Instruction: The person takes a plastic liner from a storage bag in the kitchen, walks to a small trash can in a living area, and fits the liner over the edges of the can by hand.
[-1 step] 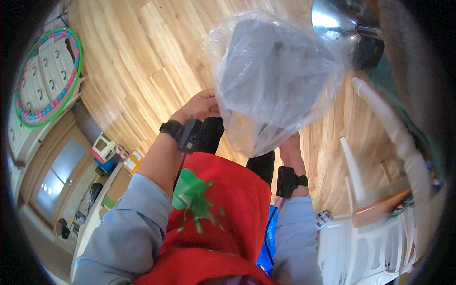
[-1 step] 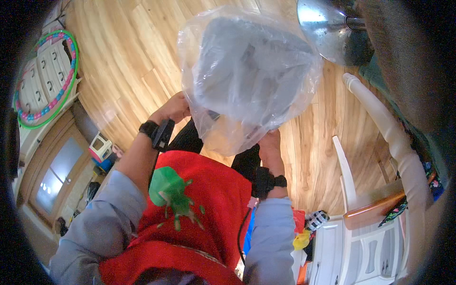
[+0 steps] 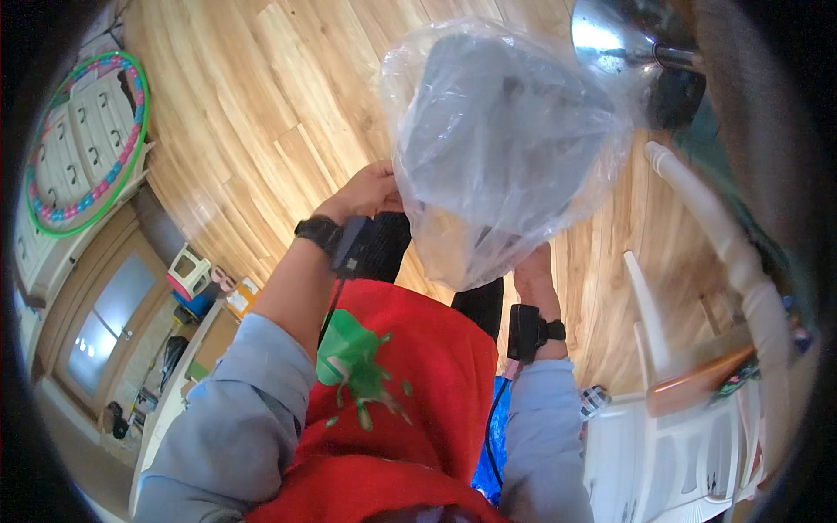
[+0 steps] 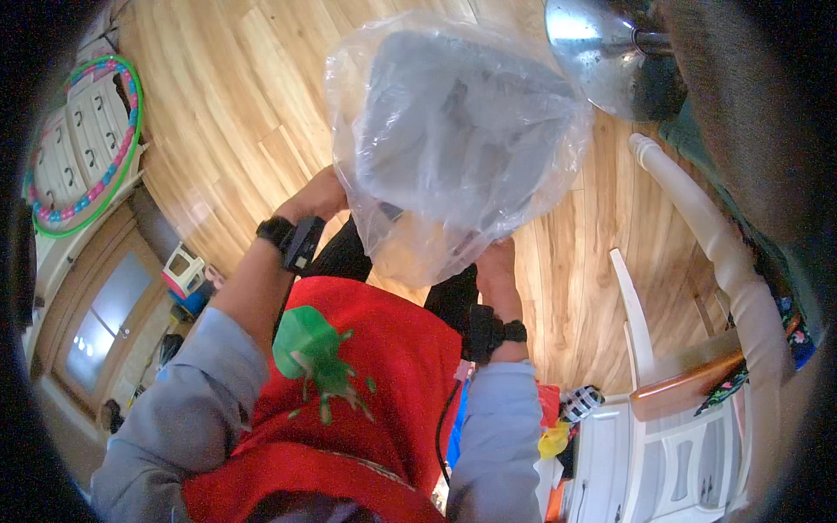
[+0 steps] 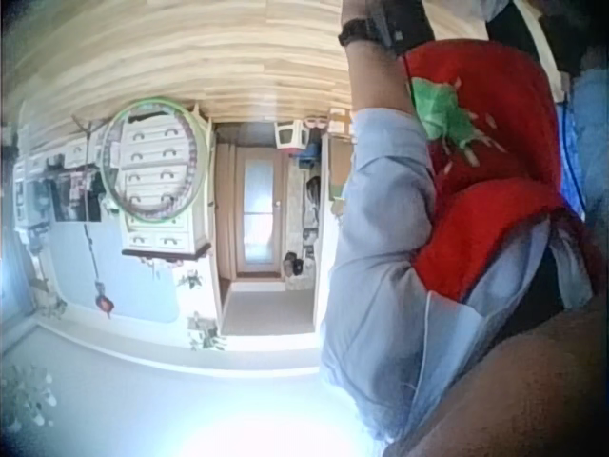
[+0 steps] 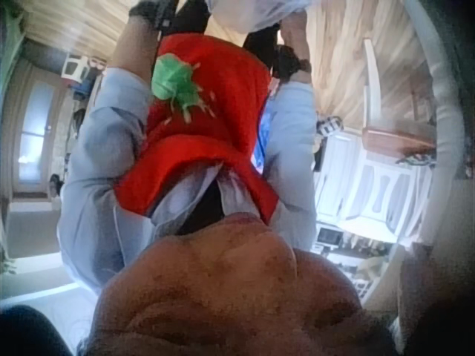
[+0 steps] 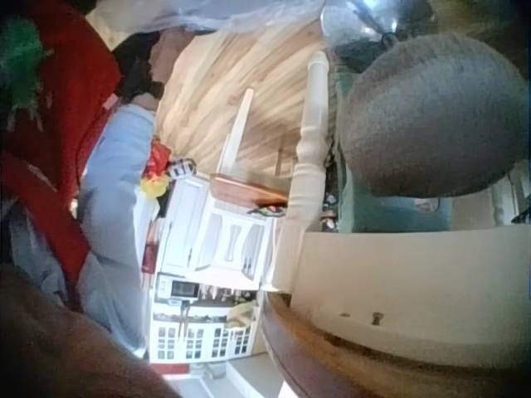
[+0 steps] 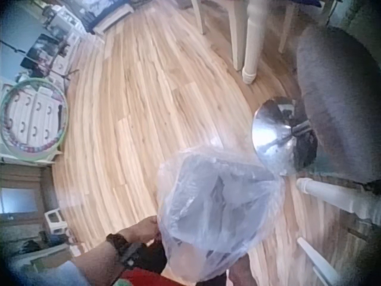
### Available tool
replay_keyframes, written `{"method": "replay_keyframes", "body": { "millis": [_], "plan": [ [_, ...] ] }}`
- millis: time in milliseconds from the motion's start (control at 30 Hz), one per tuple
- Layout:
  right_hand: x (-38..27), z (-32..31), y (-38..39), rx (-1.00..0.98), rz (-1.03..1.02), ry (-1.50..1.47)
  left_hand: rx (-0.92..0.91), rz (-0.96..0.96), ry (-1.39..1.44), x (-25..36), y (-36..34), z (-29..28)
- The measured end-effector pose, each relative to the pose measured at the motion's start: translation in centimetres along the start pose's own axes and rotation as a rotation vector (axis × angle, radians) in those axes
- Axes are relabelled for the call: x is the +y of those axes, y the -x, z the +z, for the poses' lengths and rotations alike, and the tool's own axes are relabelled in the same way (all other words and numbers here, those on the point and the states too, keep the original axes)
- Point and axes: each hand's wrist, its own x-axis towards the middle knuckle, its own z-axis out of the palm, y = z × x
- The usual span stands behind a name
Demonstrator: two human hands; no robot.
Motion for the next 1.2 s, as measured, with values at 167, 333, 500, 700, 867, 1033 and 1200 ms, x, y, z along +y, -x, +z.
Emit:
{"method": "replay_keyframes", "body": {
  "millis": [167, 333, 500, 700, 867, 1033, 1200],
  "plan": [
    [-0.3, -1.5, 1.2, 0.014, -0.182, 0.273, 0.165, 0.237, -0.324, -6.4, -6.4, -4.3],
    [-5.8, -1.3, 9.5, 0.349, -0.594, 0.569, 0.25, -0.182, -0.052, -4.4, -2.4, -3.2],
    [-11.7, 8.3, 10.4, -0.093, -0.924, 0.622, 0.619, 0.186, 0.122, -1.5, 0.7, -3.3],
    [-8.9, 11.1, -10.9, -0.022, -0.64, 1.076, 0.509, 0.703, -0.044, 9.6, 1.8, 3.8],
    [-6.0, 12.9, -15.2, -0.028, -0.702, 1.637, 0.41, 0.492, -0.09, 9.2, -0.1, 2.8],
    [-2.3, 7.5, -23.9, 0.054, -0.761, 1.678, 0.309, 0.612, 0.006, 8.3, -2.2, 1.7],
    [-1.6, 8.8, -26.3, -0.052, -0.833, 2.057, 0.36, 0.647, -0.135, 6.8, -3.9, -1.3]
  ]
}}
